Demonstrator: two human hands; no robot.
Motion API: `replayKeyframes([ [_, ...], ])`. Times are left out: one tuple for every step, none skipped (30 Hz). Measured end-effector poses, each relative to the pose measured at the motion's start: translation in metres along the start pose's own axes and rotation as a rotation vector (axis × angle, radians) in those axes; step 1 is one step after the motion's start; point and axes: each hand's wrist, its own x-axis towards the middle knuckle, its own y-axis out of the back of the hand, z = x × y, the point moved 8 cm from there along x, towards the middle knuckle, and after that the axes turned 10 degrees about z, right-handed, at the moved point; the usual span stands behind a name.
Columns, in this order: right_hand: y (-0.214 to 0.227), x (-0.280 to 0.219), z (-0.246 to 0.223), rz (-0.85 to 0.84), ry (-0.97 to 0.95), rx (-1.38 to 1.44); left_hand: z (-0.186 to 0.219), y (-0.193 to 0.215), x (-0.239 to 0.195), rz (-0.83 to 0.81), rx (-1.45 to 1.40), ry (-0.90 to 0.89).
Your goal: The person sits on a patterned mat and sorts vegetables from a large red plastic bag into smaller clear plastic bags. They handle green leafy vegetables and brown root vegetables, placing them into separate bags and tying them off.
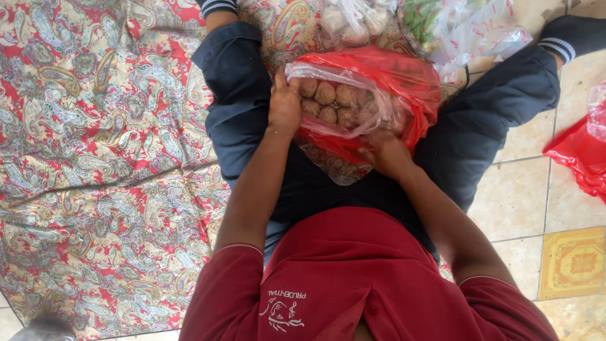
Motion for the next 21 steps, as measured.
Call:
replayKeyframes([
  [-0.001,-0.007,0.019,-0.04,-0.09,-0.052,-0.002,-0.003,0.003,0.001,-0.015,-0.018],
  [-0.002,-0.014,0.039,-0.078,-0.184,-0.104,-0.007,-0.007,0.007,-0.028,-0.008,-0.005],
  [-0.003,-0.022,0.059,-0.116,-0.277,-0.155,-0.013,-0.007,0.012,-0.056,-0.001,0.007],
  [-0.001,-0.026,0.079,-0.101,-0.37,-0.127,-0.015,-0.004,0.022,-0.076,0.004,0.015],
  [0.0,-0.029,0.098,-0.087,-0.463,-0.099,-0.014,0.006,0.03,-0.049,0.011,-0.03],
  [-0.001,-0.034,0.116,-0.077,-0.551,-0.066,-0.014,0.019,0.035,-0.022,0.021,-0.07],
  [0.008,-0.032,0.128,0.071,-0.552,-0.041,-0.007,0.028,0.039,0.004,0.031,-0.109],
  [0.014,-0.031,0.138,0.214,-0.549,-0.011,0.002,0.036,0.04,0.004,0.051,-0.131],
  [0.023,-0.03,0.148,0.357,-0.543,0.018,0.012,0.043,0.039,0.004,0.071,-0.153],
  [0.03,-0.023,0.151,0.448,-0.441,-0.003,0.023,0.05,0.037,0.003,0.091,-0.174],
  [0.038,-0.015,0.153,0.536,-0.338,-0.024,0.039,0.063,0.033,0.116,0.204,-0.236],
  [0.047,-0.008,0.151,0.621,-0.237,-0.045,0.06,0.072,0.021,0.226,0.316,-0.297],
  [0.05,0.001,0.155,0.631,-0.23,-0.036,0.084,0.077,0.005,0.337,0.426,-0.358],
  [0.054,0.01,0.156,0.639,-0.224,-0.029,0.109,0.076,-0.01,0.395,0.325,-0.392],
  [0.057,0.019,0.154,0.648,-0.217,-0.021,0.133,0.074,-0.026,0.451,0.223,-0.425],
  [0.053,0.031,0.155,0.551,-0.266,0.039,0.144,0.049,-0.032,0.189,-0.049,-0.287],
  [0.048,0.041,0.153,0.452,-0.311,0.1,0.155,0.021,-0.044,-0.076,-0.314,-0.144],
  [0.041,0.047,0.15,0.349,-0.354,0.159,0.189,0.018,-0.061,-0.007,-0.214,-0.418],
  [0.044,0.051,0.141,0.348,-0.299,0.099,0.215,0.015,-0.082,0.063,-0.111,-0.69],
  [0.047,0.055,0.134,0.348,-0.24,0.041,0.22,0.004,-0.087,0.007,-0.128,-0.664],
  [0.049,0.059,0.129,0.347,-0.18,-0.018,0.223,-0.007,-0.092,-0.048,-0.146,-0.638],
])
